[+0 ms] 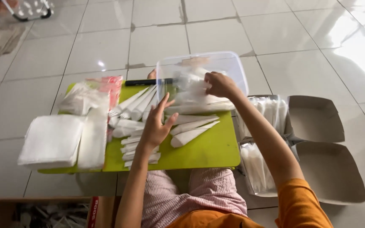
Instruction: Wrapping plastic forks and spoons in white napkins and organizing them into cardboard boxes for service.
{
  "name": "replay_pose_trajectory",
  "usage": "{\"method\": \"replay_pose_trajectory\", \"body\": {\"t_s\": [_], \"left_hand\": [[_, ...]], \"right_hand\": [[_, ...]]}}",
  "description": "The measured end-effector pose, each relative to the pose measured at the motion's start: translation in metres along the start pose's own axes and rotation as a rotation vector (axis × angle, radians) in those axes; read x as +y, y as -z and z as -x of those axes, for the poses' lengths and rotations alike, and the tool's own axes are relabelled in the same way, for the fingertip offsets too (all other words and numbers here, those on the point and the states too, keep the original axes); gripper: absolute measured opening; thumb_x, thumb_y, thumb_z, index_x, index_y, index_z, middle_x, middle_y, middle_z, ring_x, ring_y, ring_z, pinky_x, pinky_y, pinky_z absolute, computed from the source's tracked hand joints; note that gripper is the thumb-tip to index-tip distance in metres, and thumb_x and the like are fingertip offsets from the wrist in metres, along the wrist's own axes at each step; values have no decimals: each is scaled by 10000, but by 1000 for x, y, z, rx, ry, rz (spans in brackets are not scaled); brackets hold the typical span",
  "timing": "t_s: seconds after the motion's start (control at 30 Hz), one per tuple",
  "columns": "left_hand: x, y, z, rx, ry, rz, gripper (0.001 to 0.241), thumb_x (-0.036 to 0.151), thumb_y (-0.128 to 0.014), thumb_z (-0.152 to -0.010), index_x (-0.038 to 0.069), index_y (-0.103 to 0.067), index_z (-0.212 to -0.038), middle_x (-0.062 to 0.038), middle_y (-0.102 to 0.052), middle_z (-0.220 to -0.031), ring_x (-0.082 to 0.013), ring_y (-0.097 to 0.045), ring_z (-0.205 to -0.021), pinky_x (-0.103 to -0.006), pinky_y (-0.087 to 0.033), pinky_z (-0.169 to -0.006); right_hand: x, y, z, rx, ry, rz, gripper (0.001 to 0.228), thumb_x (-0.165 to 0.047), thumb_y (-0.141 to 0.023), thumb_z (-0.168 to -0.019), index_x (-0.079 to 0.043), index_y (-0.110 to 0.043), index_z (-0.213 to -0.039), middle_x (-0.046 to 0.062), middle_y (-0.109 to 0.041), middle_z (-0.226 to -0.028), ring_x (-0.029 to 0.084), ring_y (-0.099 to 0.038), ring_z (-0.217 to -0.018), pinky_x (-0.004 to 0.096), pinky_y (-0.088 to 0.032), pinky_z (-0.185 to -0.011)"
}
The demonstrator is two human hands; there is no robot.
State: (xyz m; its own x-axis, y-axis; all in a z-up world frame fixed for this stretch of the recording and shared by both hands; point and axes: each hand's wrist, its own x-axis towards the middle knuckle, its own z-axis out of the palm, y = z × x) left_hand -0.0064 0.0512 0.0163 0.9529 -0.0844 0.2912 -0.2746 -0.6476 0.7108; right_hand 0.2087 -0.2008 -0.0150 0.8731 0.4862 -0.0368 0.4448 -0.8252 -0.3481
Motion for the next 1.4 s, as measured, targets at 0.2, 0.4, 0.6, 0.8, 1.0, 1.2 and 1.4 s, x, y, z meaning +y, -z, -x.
{"method": "replay_pose_trajectory", "body": {"t_s": [0.2, 0.4, 0.6, 0.8, 1.0, 1.2, 1.4], "left_hand": [[7, 6, 8, 243, -25, 339, 703, 277, -629, -999, 121, -299, -1600, -127, -585, -1476, -285, -474, -1429, -550, -270, -1228], [25, 24, 15, 339, -71, 768, 838, 380, -656, -1009, 68, -187, -1630, -166, -494, -1510, -320, -454, -1425, -563, -317, -1178], [12, 47, 48, 688, 40, 949, 570, 133, -805, -912, 8, -527, -1394, -66, -659, -1058, -128, -670, -885, -334, -574, -862], [-19, 69, 144, 721, 325, 974, 286, 163, -888, -770, 77, -659, -919, -56, -584, -755, -123, -576, -716, -316, -480, -688], [-41, 47, 225, 691, 385, 1108, 320, 188, -777, -861, 28, -719, -1132, -98, -719, -1011, -208, -663, -923, -358, -574, -868], [-40, 8, 228, 597, 439, 1081, 113, 196, -760, -899, 96, -753, -952, -5, -692, -856, -137, -614, -812, -284, -532, -827], [-14, 15, 215, 495, 466, 814, 265, 100, -654, -951, -56, -741, -1147, -33, -705, -1104, -119, -641, -920, -212, -480, -817]], "right_hand": [[-44, 26, 13, 364, 198, -166, 307, -103, -700, -809, -69, -573, -1086, 181, -618, -947, 465, -669, -891, 572, -516, -725], [-187, 45, 76, 501, 361, -475, 358, -161, -673, -869, -124, -417, -1116, 220, -608, -840, 494, -618, -697, 551, -489, -619], [-245, -15, 100, 431, 616, -757, 277, -108, -656, -939, -125, -380, -960, 168, -536, -718, 320, -642, -581, 276, -495, -546], [-229, -36, 101, -323, 611, -1018, 612, -303, -713, -950, -83, -380, -1414, 106, -719, -1008, 201, -721, -886, 390, -565, -861], [-209, -80, 85, -46, 652, 8, 316, -281, -753, -864, -118, -682, -1124, 41, -666, -1141, 255, -658, -982, 414, -576, -813], [-215, -71, 94, 139, 709, -16, 130, -191, -743, -884, -82, -691, -933, 26, -716, -952, 195, -676, -805, 337, -581, -698], [-220, -41, 107, 155, 661, -159, 71, -82, -730, -861, -63, -779, -908, 21, -774, -897, 170, -691, -651, 305, -565, -601]]}}
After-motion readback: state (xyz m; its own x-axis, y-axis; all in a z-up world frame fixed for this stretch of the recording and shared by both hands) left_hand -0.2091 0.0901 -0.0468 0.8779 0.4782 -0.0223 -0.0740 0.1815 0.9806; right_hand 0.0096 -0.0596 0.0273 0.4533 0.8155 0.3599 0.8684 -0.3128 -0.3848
